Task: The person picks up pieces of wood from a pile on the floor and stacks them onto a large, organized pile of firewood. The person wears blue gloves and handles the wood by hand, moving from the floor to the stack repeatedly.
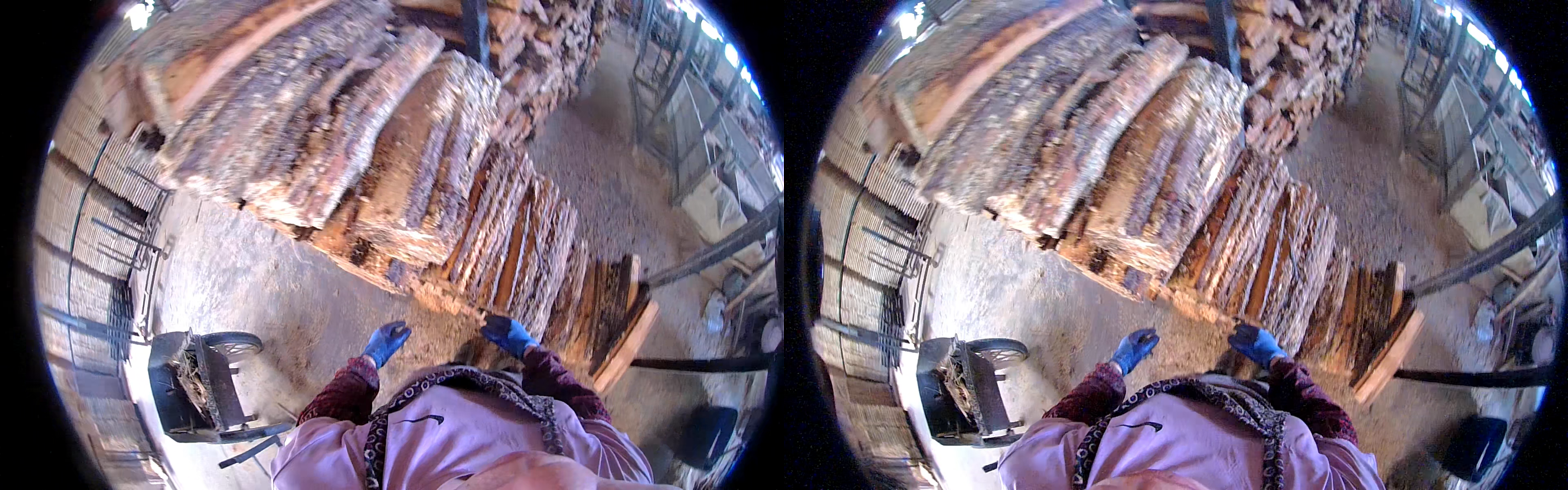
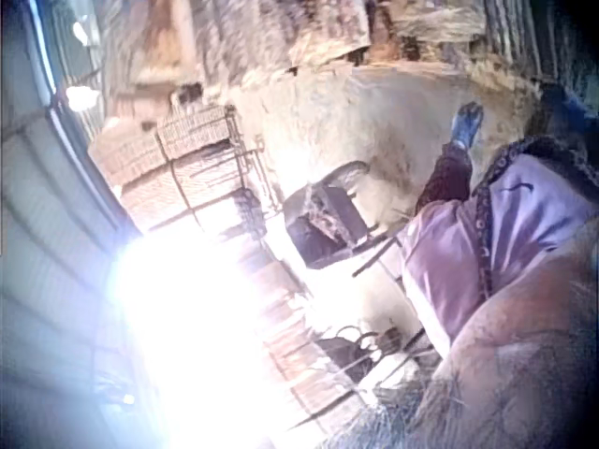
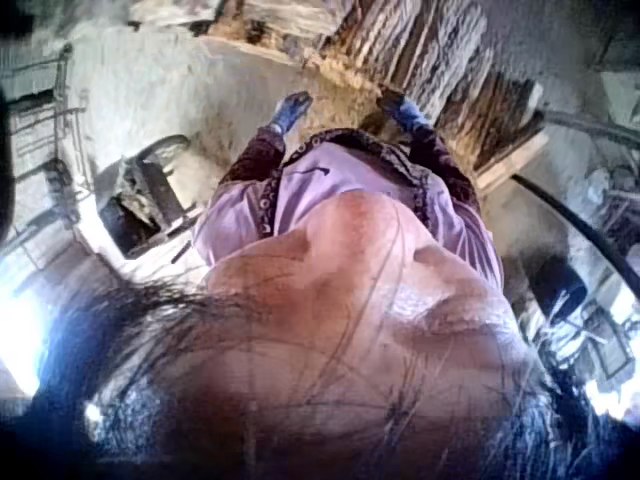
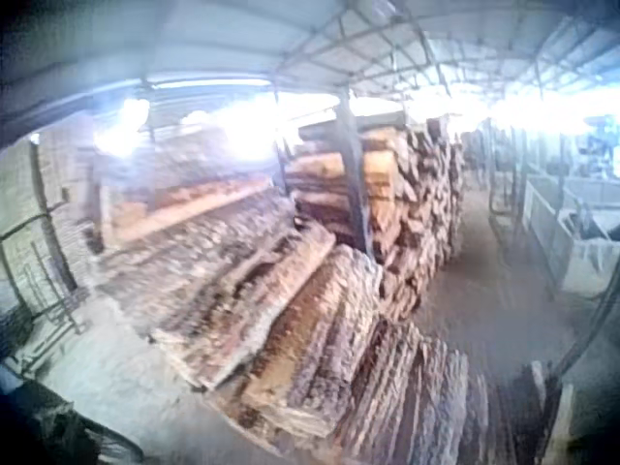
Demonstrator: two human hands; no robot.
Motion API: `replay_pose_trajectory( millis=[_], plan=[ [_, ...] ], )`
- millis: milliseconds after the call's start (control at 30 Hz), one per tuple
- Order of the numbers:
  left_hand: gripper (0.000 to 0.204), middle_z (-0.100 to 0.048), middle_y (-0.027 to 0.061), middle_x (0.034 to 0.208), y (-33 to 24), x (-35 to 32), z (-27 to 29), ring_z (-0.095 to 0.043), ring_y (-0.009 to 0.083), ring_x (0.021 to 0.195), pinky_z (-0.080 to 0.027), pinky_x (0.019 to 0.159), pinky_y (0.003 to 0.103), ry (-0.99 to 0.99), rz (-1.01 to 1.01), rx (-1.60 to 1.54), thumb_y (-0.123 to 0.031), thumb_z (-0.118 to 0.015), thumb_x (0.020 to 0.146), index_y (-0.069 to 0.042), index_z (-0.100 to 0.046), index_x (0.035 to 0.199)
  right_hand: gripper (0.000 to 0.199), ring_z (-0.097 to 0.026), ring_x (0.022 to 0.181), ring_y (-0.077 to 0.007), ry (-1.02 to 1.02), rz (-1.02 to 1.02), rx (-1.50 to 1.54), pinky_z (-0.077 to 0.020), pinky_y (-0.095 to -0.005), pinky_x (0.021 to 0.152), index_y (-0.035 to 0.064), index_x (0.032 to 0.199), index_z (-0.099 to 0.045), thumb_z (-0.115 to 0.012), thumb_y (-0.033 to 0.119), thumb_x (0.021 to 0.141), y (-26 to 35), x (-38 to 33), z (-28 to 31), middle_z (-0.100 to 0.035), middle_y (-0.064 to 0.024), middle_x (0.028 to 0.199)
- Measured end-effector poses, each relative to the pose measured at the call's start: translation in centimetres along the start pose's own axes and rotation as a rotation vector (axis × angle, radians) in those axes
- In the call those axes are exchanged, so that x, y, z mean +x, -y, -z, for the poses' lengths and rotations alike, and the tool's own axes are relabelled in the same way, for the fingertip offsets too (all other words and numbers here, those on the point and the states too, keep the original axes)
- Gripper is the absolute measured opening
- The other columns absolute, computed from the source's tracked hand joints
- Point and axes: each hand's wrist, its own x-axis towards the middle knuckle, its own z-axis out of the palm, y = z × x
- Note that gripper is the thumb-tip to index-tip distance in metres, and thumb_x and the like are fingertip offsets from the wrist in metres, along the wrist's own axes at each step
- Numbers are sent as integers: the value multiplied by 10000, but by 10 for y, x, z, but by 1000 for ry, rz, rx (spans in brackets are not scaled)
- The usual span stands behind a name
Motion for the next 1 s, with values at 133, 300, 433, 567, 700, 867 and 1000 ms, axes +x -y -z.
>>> replay_pose_trajectory(
  millis=[133,300,433,567,700,867,1000],
  plan=[
    [561,-714,214,1156,-7,-44,4,-714,268,1017,-559,880,363,-26,4,375,-423,-698,930,1,-638,1293,329,-554,1287,-254,91,101,-311,-402,-334,1137,132,1315,-653,-598,227,1005,19,-13,2,-637,-113,1335],
    [599,-659,227,1280,8,-109,5,-643,319,1185,-476,1041,397,50,-89,572,-493,-631,937,2,-652,1273,333,-580,1251,-264,158,230,-440,-434,-367,1100,92,1318,-648,-556,143,1002,1,-25,10,-650,-108,1321],
    [591,-641,214,1321,-18,-110,11,-596,348,1254,-442,1079,420,332,66,638,-500,-579,943,-35,-648,1300,333,-601,1229,-246,126,312,-521,-464,-373,1069,50,1308,-644,-576,93,985,-6,-24,23,-655,-100,1319],
    [666,-647,189,1325,-17,-93,50,-597,366,1248,-439,1084,425,244,-67,765,-569,-592,910,-59,-625,1338,360,-599,1233,-249,27,252,-506,-466,-370,1070,32,1322,-617,-610,65,963,66,-17,28,-640,-110,1335],
    [706,-616,179,1373,-50,-50,88,-583,355,1265,-433,1093,423,241,-260,778,-609,-593,912,-59,-609,1353,432,-578,1262,-252,-353,331,-25,-451,-376,1091,19,1374,-562,-618,13,946,222,-10,11,-605,-131,1378],
    [694,-601,190,1379,-39,-5,192,-567,359,1272,-430,1083,452,324,-520,833,-623,-582,918,-92,-595,1365,535,-552,1300,-256,-400,886,152,-432,-383,1117,3,1440,-493,-628,-52,925,429,-13,-142,-561,-156,1431],
    [652,-611,194,1357,-8,-2,281,-584,381,1237,-457,1042,467,322,-460,790,-565,-610,911,-128,-573,1393,523,-565,1299,-294,-588,1294,-862,-422,-415,1102,-2,1404,-544,-690,96,912,549,12,-321,-598,-172,1394]
  ],
)
